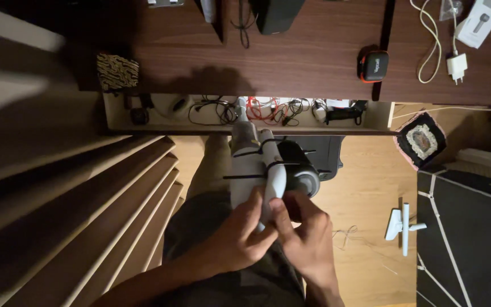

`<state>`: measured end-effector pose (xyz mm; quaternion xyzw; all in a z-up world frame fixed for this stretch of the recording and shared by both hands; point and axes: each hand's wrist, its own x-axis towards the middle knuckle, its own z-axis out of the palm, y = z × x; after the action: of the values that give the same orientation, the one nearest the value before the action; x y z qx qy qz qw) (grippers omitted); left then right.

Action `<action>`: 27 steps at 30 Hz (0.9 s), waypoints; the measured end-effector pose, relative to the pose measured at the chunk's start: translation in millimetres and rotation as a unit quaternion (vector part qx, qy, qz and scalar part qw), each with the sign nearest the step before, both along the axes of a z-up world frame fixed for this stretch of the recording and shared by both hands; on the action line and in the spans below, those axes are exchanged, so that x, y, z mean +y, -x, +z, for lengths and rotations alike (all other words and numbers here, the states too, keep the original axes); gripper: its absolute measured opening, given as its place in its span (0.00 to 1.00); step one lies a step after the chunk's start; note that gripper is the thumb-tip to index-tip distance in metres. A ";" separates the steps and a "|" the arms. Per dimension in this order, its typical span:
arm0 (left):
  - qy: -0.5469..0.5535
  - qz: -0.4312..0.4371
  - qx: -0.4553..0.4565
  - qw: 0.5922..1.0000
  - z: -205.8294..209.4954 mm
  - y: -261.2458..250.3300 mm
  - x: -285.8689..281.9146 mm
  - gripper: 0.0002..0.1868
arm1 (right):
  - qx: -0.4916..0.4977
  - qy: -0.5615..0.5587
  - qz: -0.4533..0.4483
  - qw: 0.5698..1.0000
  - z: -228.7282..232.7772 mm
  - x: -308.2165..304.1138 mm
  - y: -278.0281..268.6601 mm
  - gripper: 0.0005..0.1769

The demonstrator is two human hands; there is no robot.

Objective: Assembling and disassembling the attachments and main body of a handheld vacuum cleaner.

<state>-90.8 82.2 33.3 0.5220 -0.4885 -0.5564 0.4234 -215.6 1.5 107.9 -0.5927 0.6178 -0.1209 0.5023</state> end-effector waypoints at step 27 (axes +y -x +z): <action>-0.214 0.196 0.122 0.949 -236.5 -55.2 23.0 0.22 | 0.091 0.108 0.130 0.981 -20.6 -10.3 39.1 0.14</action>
<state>-35.6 105.2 -203.2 0.6142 -0.1907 -0.6133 0.4586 -254.7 -8.7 87.4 -0.7276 0.5618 -0.0656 0.3882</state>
